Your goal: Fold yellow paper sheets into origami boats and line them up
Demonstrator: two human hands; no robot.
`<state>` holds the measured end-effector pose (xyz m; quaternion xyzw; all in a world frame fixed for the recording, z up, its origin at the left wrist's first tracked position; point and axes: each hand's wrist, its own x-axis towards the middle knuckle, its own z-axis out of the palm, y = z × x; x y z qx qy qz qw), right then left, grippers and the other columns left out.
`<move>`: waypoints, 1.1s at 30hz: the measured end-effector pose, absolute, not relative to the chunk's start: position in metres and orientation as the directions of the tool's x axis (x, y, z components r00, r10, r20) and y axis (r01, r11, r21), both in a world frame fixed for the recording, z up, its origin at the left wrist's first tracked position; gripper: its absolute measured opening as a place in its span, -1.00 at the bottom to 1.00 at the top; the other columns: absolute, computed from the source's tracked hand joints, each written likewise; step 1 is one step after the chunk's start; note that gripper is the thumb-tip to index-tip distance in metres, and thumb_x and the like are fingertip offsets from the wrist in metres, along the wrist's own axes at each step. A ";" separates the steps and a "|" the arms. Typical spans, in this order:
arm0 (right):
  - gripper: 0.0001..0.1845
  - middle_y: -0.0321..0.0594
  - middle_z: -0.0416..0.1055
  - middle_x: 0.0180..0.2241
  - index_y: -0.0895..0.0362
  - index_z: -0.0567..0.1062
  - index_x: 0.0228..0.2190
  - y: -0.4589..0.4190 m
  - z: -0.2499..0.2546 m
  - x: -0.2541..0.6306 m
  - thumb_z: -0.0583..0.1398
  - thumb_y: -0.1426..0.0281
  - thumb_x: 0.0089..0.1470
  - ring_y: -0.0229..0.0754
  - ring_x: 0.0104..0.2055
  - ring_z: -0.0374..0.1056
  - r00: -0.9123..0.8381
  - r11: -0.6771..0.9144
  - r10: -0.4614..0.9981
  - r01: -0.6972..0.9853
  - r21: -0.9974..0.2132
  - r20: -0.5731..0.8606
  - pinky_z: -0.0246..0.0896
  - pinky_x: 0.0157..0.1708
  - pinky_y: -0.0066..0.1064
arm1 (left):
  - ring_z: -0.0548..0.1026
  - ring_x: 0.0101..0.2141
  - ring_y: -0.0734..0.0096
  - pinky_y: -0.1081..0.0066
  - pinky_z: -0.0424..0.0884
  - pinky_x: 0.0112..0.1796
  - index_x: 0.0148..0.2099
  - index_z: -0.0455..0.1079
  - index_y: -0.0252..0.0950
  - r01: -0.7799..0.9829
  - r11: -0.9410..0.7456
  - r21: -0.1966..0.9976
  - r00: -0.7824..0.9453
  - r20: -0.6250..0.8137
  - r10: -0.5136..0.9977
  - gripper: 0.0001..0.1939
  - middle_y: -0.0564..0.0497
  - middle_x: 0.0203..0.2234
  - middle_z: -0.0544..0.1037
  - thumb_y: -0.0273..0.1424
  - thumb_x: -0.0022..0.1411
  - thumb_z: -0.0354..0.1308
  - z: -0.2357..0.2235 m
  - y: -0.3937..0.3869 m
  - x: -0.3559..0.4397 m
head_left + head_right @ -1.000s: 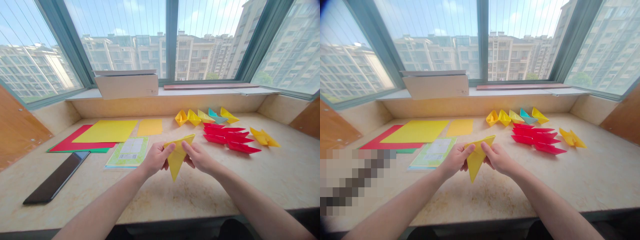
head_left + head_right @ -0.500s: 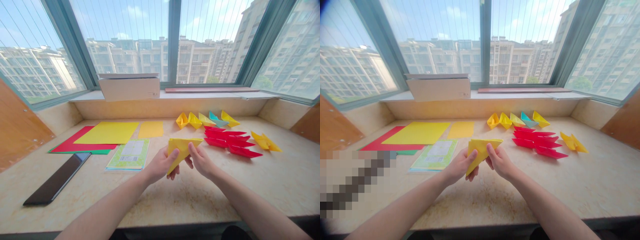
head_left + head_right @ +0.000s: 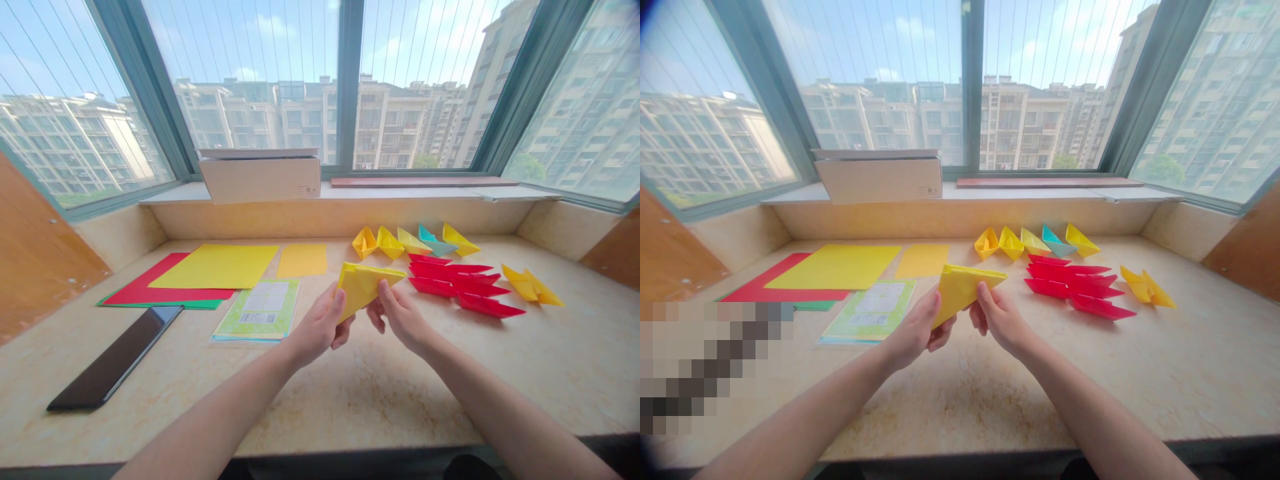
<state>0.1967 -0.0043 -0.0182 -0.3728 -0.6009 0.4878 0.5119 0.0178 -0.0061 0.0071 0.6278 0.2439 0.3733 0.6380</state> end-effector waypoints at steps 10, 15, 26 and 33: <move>-0.57 -0.38 0.33 -0.45 0.10 0.32 -0.31 -0.004 -0.003 0.200 0.06 -0.03 0.23 -0.42 -0.69 0.14 -0.078 0.304 0.948 -0.062 -0.951 0.308 -0.05 -0.70 -0.51 | 0.15 -0.74 0.69 0.59 0.00 -0.71 -0.21 0.14 -0.24 -0.166 -0.067 0.984 0.511 0.144 0.848 -0.59 0.20 -0.51 0.26 0.03 0.36 -0.13 0.003 0.001 0.016; -0.56 -0.34 0.35 -0.35 0.04 0.32 -0.02 -0.004 0.000 0.201 0.08 0.01 0.24 -0.43 -0.67 0.18 -0.104 0.256 0.955 -0.170 -0.951 0.276 -0.01 -0.70 -0.52 | 0.19 -0.73 0.70 0.60 -0.01 -0.71 -0.10 0.18 -0.24 -0.115 -0.115 0.987 0.470 0.156 0.869 -0.58 0.18 -0.47 0.31 0.03 0.34 -0.07 0.006 0.002 0.017; -0.63 -0.29 0.44 -0.43 0.10 0.43 -0.10 -0.004 0.000 0.205 0.13 0.10 0.22 -0.31 -0.60 0.30 -0.141 0.178 0.965 -0.266 -0.947 0.221 0.12 -0.64 -0.48 | 0.40 -0.40 0.51 0.56 0.37 -0.52 0.23 0.30 -0.08 0.065 -0.348 0.935 0.395 0.296 0.869 -0.49 -0.04 -0.14 0.40 -0.18 0.25 0.21 0.000 0.005 0.010; -0.66 -0.22 0.50 -0.38 0.13 0.46 -0.19 -0.004 0.001 0.205 0.16 0.11 0.20 -0.30 -0.54 0.38 -0.146 0.207 0.962 -0.153 -0.966 0.229 0.18 -0.58 -0.49 | 0.42 -0.29 0.47 0.42 0.49 -0.33 0.23 0.34 -0.03 0.088 -0.537 0.839 0.429 0.455 0.781 -0.51 -0.10 0.08 0.25 -0.27 0.25 0.22 0.003 0.002 0.006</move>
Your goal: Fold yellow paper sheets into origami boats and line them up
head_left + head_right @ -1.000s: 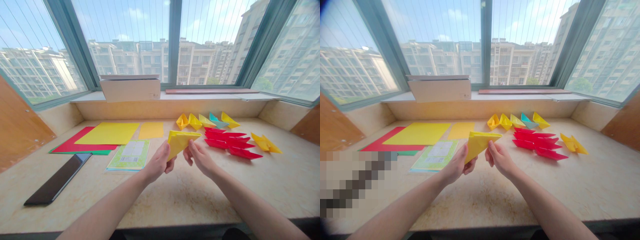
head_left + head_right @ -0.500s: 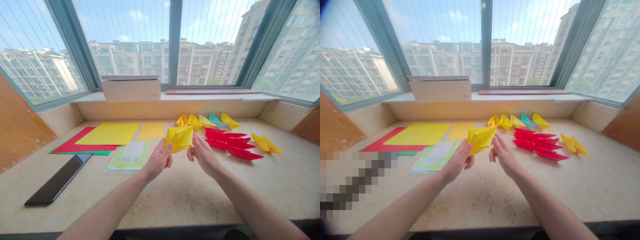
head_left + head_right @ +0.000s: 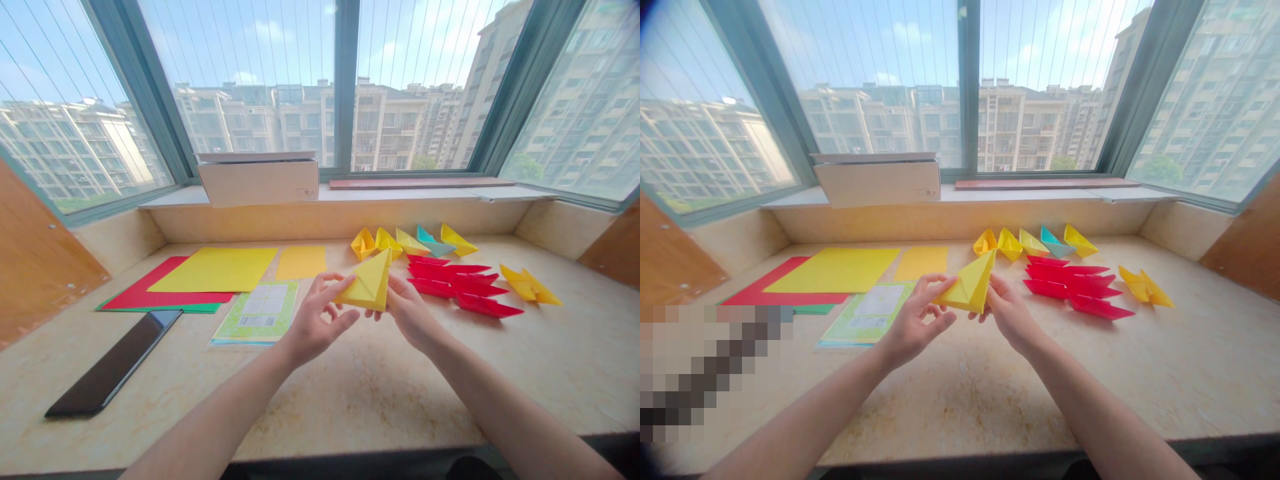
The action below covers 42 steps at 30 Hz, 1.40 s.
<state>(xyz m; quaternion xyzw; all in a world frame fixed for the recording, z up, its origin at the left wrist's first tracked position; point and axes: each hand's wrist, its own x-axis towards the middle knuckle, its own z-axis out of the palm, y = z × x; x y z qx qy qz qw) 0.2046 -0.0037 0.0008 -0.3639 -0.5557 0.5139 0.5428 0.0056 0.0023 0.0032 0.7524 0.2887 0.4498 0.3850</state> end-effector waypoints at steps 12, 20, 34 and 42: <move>-0.66 -0.19 0.51 -0.37 0.15 0.47 -0.19 -0.002 -0.003 0.205 0.17 0.13 0.19 -0.26 -0.53 0.42 -0.167 0.197 0.961 -0.147 -0.969 0.220 0.23 -0.59 -0.48 | 0.49 -0.22 0.36 0.49 0.49 -0.39 0.21 0.29 -0.13 0.018 -0.434 0.901 0.320 0.406 0.856 -0.47 -0.11 0.04 0.42 -0.30 0.21 0.28 0.001 0.002 0.008; -0.75 -0.18 0.53 -0.41 0.16 0.52 -0.24 -0.002 -0.004 0.206 0.20 0.25 0.14 -0.23 -0.50 0.44 -0.196 0.208 0.952 -0.159 -0.965 0.237 0.22 -0.57 -0.48 | 0.49 -0.36 0.46 0.54 0.46 -0.51 0.11 0.36 -0.26 -0.023 -0.435 0.900 0.367 0.412 0.834 -0.46 -0.17 0.03 0.41 -0.25 0.11 0.35 0.005 -0.002 0.010; -0.54 -0.16 0.52 -0.36 0.17 0.48 -0.22 -0.003 -0.005 0.204 0.08 0.03 0.25 -0.29 -0.55 0.43 -0.171 0.173 0.961 -0.249 -0.953 0.219 0.21 -0.58 -0.49 | 0.35 -0.71 0.56 0.53 0.23 -0.68 -0.31 0.42 -0.40 0.008 -0.299 0.954 0.239 0.289 0.927 -0.38 -0.03 -0.55 0.52 0.09 0.32 -0.09 0.005 0.010 0.010; -0.59 -0.24 0.48 -0.32 0.12 0.44 -0.16 -0.002 0.001 0.205 0.22 0.05 0.15 -0.29 -0.50 0.44 -0.039 0.214 0.973 -0.239 -0.947 0.229 0.22 -0.57 -0.49 | 0.31 -0.75 0.53 0.53 0.17 -0.69 -0.40 0.45 -0.41 0.052 -0.136 0.989 0.354 0.109 0.929 -0.34 0.01 -0.74 0.43 0.08 0.33 -0.12 0.007 0.009 0.009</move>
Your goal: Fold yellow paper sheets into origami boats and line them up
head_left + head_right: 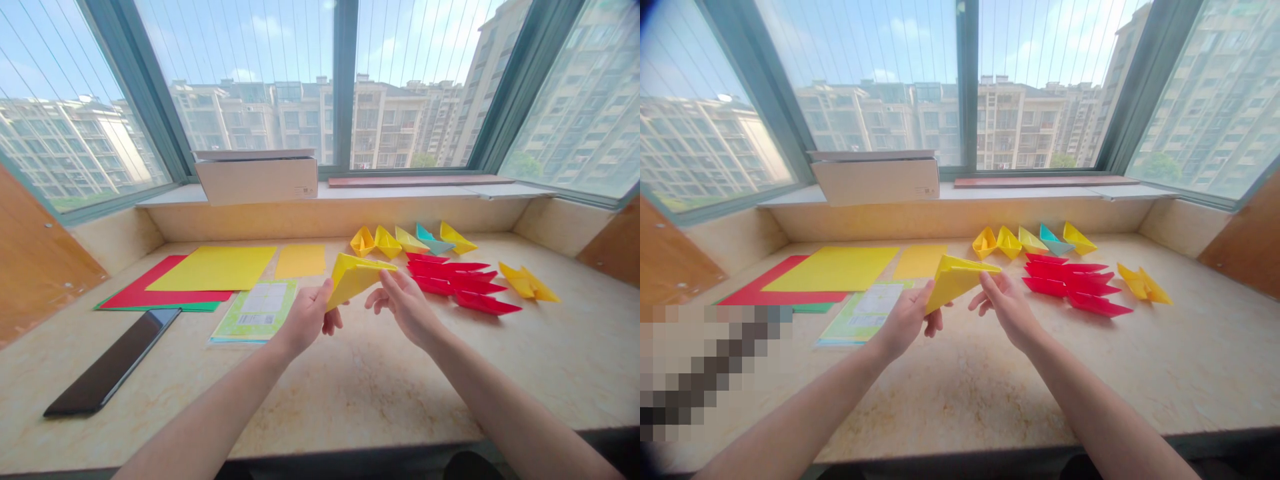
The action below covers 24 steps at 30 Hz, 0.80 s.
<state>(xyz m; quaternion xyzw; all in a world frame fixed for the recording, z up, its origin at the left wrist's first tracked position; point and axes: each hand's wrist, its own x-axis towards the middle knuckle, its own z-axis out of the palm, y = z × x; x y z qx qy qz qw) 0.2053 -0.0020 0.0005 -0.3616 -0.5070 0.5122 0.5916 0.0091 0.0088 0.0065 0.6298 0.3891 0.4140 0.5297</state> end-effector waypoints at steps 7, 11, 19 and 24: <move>-0.65 -0.28 0.46 -0.48 0.18 0.49 -0.29 0.001 0.001 0.207 0.28 0.12 0.12 -0.31 -0.56 0.39 0.055 0.290 0.957 -0.202 -0.935 0.285 0.14 -0.60 -0.51 | 0.32 -0.73 0.53 0.52 0.18 -0.67 -0.50 0.36 -0.39 0.023 -0.138 0.990 0.449 0.113 0.886 -0.29 0.00 -0.72 0.40 0.12 0.33 -0.20 0.006 0.003 0.011; -0.64 -0.29 0.46 -0.46 0.18 0.47 -0.27 0.000 0.001 0.206 0.29 0.13 0.09 -0.32 -0.57 0.39 0.090 0.292 0.956 -0.182 -0.939 0.280 0.14 -0.61 -0.51 | 0.29 -0.74 0.58 0.56 0.15 -0.69 -0.24 0.31 -0.32 0.010 -0.163 0.987 0.468 0.139 0.873 -0.52 0.16 -0.67 0.35 0.05 0.29 0.02 0.003 0.004 0.012; -0.60 -0.30 0.46 -0.45 0.16 0.43 -0.17 -0.004 0.006 0.204 0.24 0.09 0.14 -0.32 -0.57 0.38 0.010 0.286 0.958 -0.164 -0.944 0.288 0.15 -0.61 -0.51 | 0.13 -0.76 0.68 0.61 -0.02 -0.73 -0.24 0.17 -0.26 0.014 -0.234 0.972 0.416 0.207 0.885 -0.57 0.28 -0.66 0.12 0.04 0.33 -0.04 0.004 0.008 0.014; -0.58 -0.30 0.45 -0.46 0.15 0.42 -0.16 -0.004 0.006 0.204 0.23 0.07 0.14 -0.31 -0.56 0.37 0.010 0.260 0.965 -0.168 -0.951 0.262 0.16 -0.60 -0.50 | 0.07 -0.74 0.66 0.59 -0.01 -0.71 -0.21 0.20 -0.27 -0.024 -0.189 0.982 0.446 0.180 0.877 -0.55 0.29 -0.68 0.07 0.06 0.31 -0.02 0.003 0.009 0.014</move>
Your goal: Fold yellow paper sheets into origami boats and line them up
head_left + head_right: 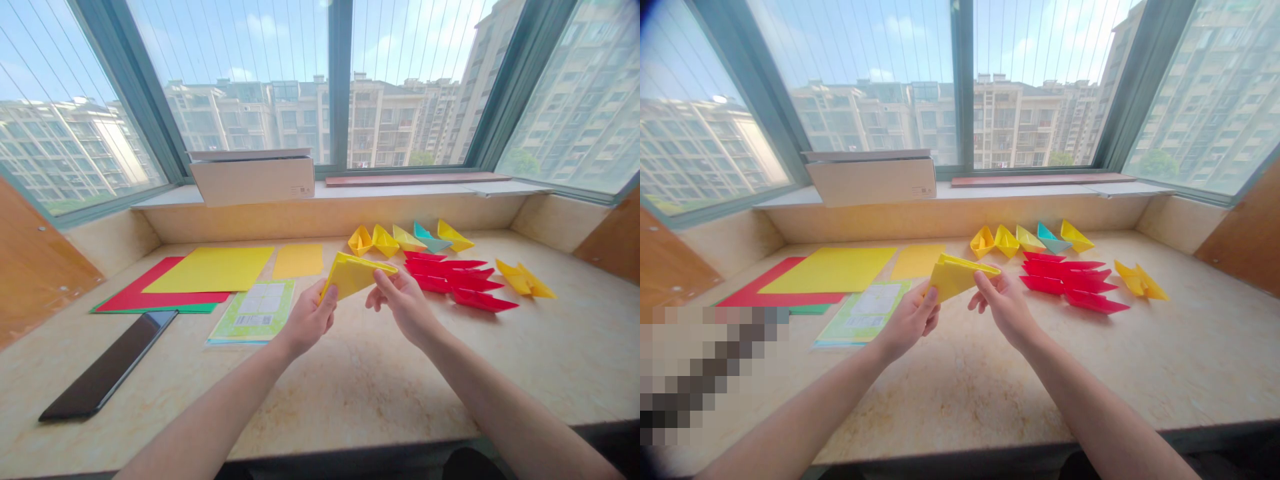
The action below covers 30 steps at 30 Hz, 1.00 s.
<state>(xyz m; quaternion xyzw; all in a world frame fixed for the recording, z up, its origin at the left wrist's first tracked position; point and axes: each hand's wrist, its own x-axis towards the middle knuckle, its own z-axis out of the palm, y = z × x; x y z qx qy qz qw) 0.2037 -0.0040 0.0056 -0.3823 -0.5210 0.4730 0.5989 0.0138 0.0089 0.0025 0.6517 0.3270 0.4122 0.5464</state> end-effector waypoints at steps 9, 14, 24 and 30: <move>-0.49 -0.22 0.46 -0.31 0.09 0.34 0.07 -0.010 0.003 0.202 0.21 0.11 0.17 -0.28 -0.54 0.40 -0.059 0.352 0.932 -0.088 -0.932 0.358 0.22 -0.57 -0.42 | 0.18 -0.73 0.60 0.56 0.04 -0.69 -0.39 0.24 -0.30 0.009 -0.089 0.996 0.446 0.075 0.892 -0.49 0.18 -0.73 0.24 0.07 0.31 -0.04 0.001 0.010 0.010; -0.44 -0.19 0.41 -0.12 -0.03 0.19 0.16 -0.014 -0.009 0.198 0.21 0.21 0.19 -0.23 -0.37 0.48 -0.175 0.409 0.900 0.016 -0.913 0.400 0.36 -0.46 -0.39 | 0.35 -0.64 0.48 0.48 0.23 -0.65 -0.40 0.31 -0.34 0.069 -0.118 0.991 0.462 0.073 0.884 -0.40 0.02 -0.59 0.39 0.09 0.34 -0.16 -0.005 0.011 0.013; -0.40 -0.06 0.46 -0.06 0.01 0.18 0.21 -0.011 -0.022 0.191 0.18 0.30 0.17 -0.15 -0.35 0.47 -0.075 0.513 0.851 0.333 -0.791 0.519 0.39 -0.57 -0.38 | 0.29 0.19 0.02 0.01 0.26 0.15 0.43 -0.15 -0.20 0.413 -0.725 0.551 0.400 0.606 0.688 -0.21 -0.27 0.21 0.29 -0.28 0.29 0.16 -0.014 0.011 0.008; -0.45 -0.12 0.55 -0.21 -0.01 0.39 0.12 -0.014 -0.026 0.191 0.20 0.43 0.05 -0.10 -0.41 0.41 -0.101 0.601 0.766 0.463 -0.652 0.634 0.44 -0.48 -0.26 | 0.48 0.04 0.03 0.03 0.41 0.03 0.43 -0.18 -0.25 0.400 -0.636 0.660 0.405 0.495 0.769 -0.18 -0.29 0.14 0.42 -0.22 0.30 0.16 -0.016 0.011 0.008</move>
